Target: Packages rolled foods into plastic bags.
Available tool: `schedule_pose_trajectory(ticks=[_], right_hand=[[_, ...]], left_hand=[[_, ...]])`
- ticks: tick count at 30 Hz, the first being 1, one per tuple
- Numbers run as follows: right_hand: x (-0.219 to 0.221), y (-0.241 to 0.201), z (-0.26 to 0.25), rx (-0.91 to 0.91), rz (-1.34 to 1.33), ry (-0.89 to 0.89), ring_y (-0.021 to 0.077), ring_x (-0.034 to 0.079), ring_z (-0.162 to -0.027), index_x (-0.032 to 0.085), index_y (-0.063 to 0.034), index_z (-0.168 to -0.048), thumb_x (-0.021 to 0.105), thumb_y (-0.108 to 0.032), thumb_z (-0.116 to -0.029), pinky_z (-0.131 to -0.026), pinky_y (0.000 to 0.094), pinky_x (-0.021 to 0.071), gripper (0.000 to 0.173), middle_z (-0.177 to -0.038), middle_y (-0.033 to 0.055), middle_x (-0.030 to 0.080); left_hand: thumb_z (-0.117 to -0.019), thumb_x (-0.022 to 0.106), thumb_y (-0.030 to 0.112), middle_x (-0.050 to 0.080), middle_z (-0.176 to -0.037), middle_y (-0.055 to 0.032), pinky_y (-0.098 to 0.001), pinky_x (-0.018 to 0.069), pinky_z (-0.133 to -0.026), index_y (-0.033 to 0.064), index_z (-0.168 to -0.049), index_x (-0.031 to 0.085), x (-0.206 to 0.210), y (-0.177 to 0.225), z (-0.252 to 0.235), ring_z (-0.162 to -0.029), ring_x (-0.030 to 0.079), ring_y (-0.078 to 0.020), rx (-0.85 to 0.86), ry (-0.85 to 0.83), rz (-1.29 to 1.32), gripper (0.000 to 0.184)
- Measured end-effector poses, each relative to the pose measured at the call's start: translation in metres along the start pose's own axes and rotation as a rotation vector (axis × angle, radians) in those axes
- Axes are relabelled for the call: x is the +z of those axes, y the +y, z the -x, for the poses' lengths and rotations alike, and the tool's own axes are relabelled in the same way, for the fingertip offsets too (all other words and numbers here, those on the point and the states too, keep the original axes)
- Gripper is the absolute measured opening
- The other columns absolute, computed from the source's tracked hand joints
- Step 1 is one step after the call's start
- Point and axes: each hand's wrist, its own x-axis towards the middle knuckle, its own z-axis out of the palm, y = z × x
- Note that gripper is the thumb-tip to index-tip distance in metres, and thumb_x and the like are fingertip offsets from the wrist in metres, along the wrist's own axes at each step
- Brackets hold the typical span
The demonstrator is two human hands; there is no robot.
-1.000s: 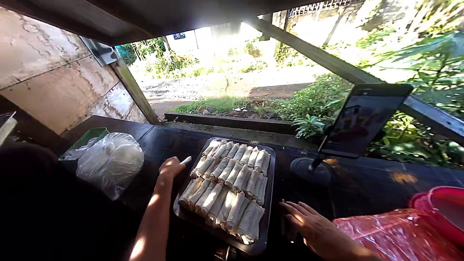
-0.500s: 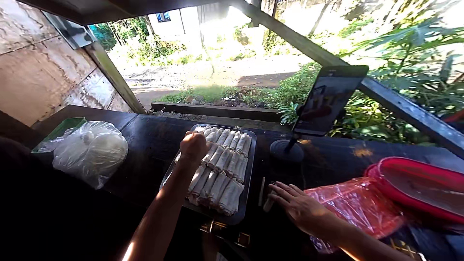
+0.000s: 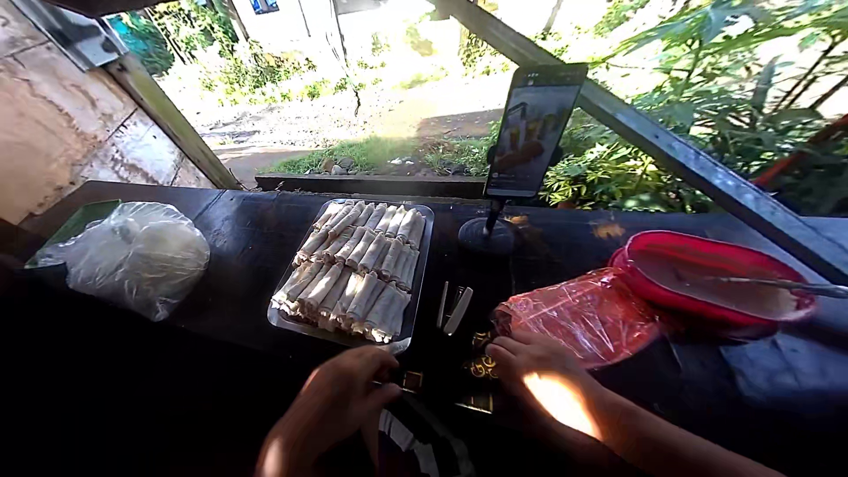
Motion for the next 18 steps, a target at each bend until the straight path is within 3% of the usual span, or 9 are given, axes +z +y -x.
schedule_pose_trajectory(ticks=[2, 4, 8, 11, 12, 13, 18], right_hand=[[0.002, -0.009, 0.004, 0.119, 0.059, -0.054, 0.0389, 0.072, -0.080, 0.073, -0.0002, -0.093, 0.068, -0.008, -0.0912, -0.066, 0.0528, 0.0569, 0.010, -0.081, 0.0179, 0.072], [-0.002, -0.004, 0.008, 0.304, 0.130, -0.150, 0.0417, 0.072, -0.083, 0.072, 0.0024, -0.099, 0.066, -0.009, -0.0952, -0.068, 0.0566, 0.0570, 0.014, -0.087, 0.0221, 0.071], [-0.014, 0.009, 0.006, 0.571, 0.234, -0.398, 0.0446, 0.071, -0.097, 0.069, 0.0014, -0.112, 0.060, -0.019, -0.1007, -0.078, 0.0593, 0.0544, 0.025, -0.099, 0.0243, 0.072], [-0.005, 0.021, 0.016, 0.483, 0.256, -0.268, 0.0427, 0.071, -0.090, 0.069, 0.0051, -0.101, 0.062, -0.016, -0.0979, -0.075, 0.0574, 0.0549, 0.022, -0.092, 0.0244, 0.071], [0.005, 0.030, 0.024, 0.364, 0.226, -0.113, 0.0412, 0.071, -0.080, 0.069, 0.0063, -0.089, 0.066, -0.009, -0.0915, -0.067, 0.0550, 0.0527, 0.016, -0.082, 0.0235, 0.070], [0.011, 0.036, 0.027, 0.298, 0.249, -0.054, 0.0395, 0.071, -0.077, 0.069, 0.0049, -0.084, 0.067, -0.008, -0.0897, -0.064, 0.0531, 0.0519, 0.014, -0.079, 0.0215, 0.069], [0.018, 0.024, 0.028, 0.303, 0.420, -0.106, 0.0408, 0.072, -0.081, 0.071, 0.0055, -0.091, 0.068, 0.004, -0.0864, -0.061, 0.0522, 0.0559, 0.006, -0.086, 0.0230, 0.070]], left_hand=[[-0.0984, 0.066, 0.018, 0.073, -0.099, -0.0149, -0.0461, 0.0582, -0.083, 0.0002, -0.116, 0.071, 0.032, 0.008, 0.005, -0.089, 0.071, -0.0273, -0.011, -0.088, 0.098, 0.026], [-0.0998, 0.065, 0.015, 0.072, -0.104, -0.0181, -0.0473, 0.0561, -0.091, -0.0021, -0.120, 0.069, 0.063, 0.012, 0.014, -0.097, 0.071, -0.0297, -0.066, -0.157, 0.237, 0.027], [-0.0992, 0.064, 0.010, 0.073, -0.101, -0.0216, -0.0481, 0.0574, -0.088, -0.0066, -0.116, 0.068, 0.118, 0.005, 0.031, -0.092, 0.073, -0.0323, 0.009, -0.127, 0.363, 0.024], [-0.0998, 0.063, 0.008, 0.072, -0.102, -0.0224, -0.0451, 0.0571, -0.089, -0.0077, -0.116, 0.068, 0.120, 0.001, 0.040, -0.093, 0.072, -0.0314, -0.024, -0.012, 0.393, 0.023], [-0.1000, 0.062, 0.008, 0.072, -0.102, -0.0224, -0.0442, 0.0572, -0.088, -0.0077, -0.116, 0.068, 0.115, 0.002, 0.042, -0.093, 0.072, -0.0310, -0.046, 0.036, 0.387, 0.023], [-0.1003, 0.061, 0.007, 0.072, -0.103, -0.0220, -0.0438, 0.0572, -0.088, -0.0073, -0.116, 0.068, 0.112, 0.004, 0.042, -0.092, 0.072, -0.0307, -0.063, 0.077, 0.371, 0.023], [-0.0965, 0.064, 0.005, 0.072, -0.106, -0.0184, -0.0415, 0.0568, -0.091, -0.0033, -0.108, 0.072, 0.123, 0.015, 0.002, -0.099, 0.071, -0.0293, 0.030, 0.262, 0.238, 0.017]])
